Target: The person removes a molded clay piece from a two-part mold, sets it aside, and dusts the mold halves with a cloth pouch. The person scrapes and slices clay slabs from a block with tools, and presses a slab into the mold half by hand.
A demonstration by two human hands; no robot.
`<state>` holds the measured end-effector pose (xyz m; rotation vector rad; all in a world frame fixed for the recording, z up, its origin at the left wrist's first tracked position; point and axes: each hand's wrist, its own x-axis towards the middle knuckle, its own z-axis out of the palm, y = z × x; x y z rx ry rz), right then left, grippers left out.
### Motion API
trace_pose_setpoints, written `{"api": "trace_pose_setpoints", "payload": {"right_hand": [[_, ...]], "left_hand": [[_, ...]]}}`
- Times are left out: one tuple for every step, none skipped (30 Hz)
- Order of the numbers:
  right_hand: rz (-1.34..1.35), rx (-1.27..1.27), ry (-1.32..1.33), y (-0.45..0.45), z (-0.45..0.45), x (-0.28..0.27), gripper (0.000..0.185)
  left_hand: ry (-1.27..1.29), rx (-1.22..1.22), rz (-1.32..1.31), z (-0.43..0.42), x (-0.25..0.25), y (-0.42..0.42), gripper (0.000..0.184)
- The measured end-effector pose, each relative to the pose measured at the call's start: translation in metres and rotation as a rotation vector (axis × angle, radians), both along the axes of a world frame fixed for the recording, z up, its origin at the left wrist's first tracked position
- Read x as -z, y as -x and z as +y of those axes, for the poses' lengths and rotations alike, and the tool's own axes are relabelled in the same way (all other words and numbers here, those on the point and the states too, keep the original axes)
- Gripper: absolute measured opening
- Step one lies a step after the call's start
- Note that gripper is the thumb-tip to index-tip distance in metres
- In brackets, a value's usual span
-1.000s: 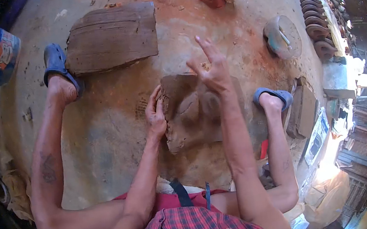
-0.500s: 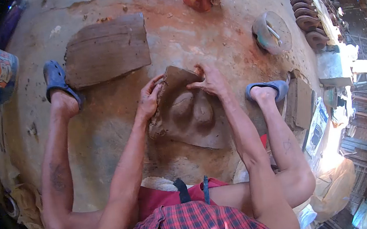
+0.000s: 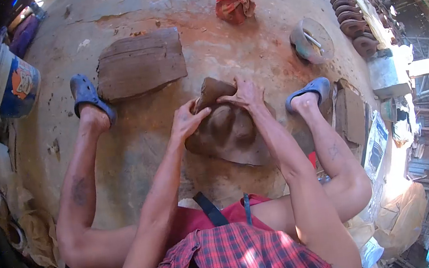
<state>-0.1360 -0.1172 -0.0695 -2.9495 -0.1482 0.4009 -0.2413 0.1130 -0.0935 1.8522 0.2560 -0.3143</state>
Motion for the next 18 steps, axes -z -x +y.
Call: {"api": "trace_pose_setpoints", "payload": {"right_hand": [[-0.007, -0.013, 0.005, 0.003, -0.004, -0.002, 0.113], [0.01, 0.007, 0.012, 0.003, -0.005, -0.005, 0.112], [0.031, 0.034, 0.015, 0.003, -0.006, -0.004, 0.11], [0.023, 0.025, 0.009, 0.001, -0.007, 0.0, 0.11], [-0.065, -0.111, -0.055, 0.001, -0.007, 0.007, 0.108], [-0.15, -0.245, -0.12, 0.003, -0.002, 0.007, 0.107], [-0.143, -0.249, -0.131, 0.001, 0.001, 0.006, 0.107], [-0.077, -0.201, -0.054, -0.001, 0.004, 0.006, 0.107], [-0.014, -0.145, 0.022, 0.001, 0.009, 0.007, 0.106], [-0.013, -0.136, 0.017, 0.005, 0.014, 0.007, 0.106], [-0.069, -0.122, 0.052, 0.008, 0.017, 0.007, 0.106], [-0.126, -0.108, 0.087, 0.012, 0.016, 0.003, 0.105], [-0.133, -0.108, 0.087, 0.009, 0.009, 0.004, 0.105], [-0.05, -0.139, 0.06, 0.001, 0.008, 0.005, 0.105], [0.034, -0.17, 0.025, -0.007, 0.013, 0.004, 0.105], [0.034, -0.168, 0.006, -0.012, 0.017, 0.006, 0.105], [0.024, -0.179, 0.008, -0.01, 0.02, 0.004, 0.106], [0.014, -0.184, 0.015, -0.004, 0.019, 0.002, 0.107]], "left_hand": [[-0.038, 0.011, -0.004, -0.003, -0.003, -0.002, 0.066], [-0.08, 0.019, -0.017, -0.006, -0.008, -0.008, 0.067], [-0.085, 0.009, -0.03, -0.01, -0.011, -0.008, 0.067], [-0.251, 0.013, -0.034, -0.015, -0.013, -0.006, 0.065], [-0.419, 0.017, -0.028, -0.019, -0.012, -0.003, 0.063], [-0.428, 0.011, -0.023, -0.02, -0.009, -0.004, 0.063], [-0.43, -0.001, -0.08, -0.021, -0.004, -0.005, 0.059], [-0.433, -0.003, -0.134, -0.022, 0.001, -0.003, 0.054], [-0.444, 0.012, -0.128, -0.022, 0.007, -0.004, 0.054], [-0.491, -0.004, -0.131, -0.023, 0.011, -0.008, 0.05], [-0.528, -0.028, -0.131, -0.028, 0.012, -0.009, 0.046], [-0.523, -0.026, -0.131, -0.032, 0.012, -0.006, 0.046], [-0.516, -0.039, -0.127, -0.033, 0.008, -0.005, 0.044], [-0.518, -0.055, -0.127, -0.031, 0.004, -0.006, 0.042], [-0.535, -0.057, -0.137, -0.029, 0.0, -0.01, 0.042], [-0.561, -0.046, -0.155, -0.028, 0.0, -0.01, 0.04], [-0.582, -0.027, -0.16, -0.029, 0.005, -0.004, 0.038], [-0.589, -0.011, -0.146, -0.028, 0.009, -0.003, 0.038]]}}
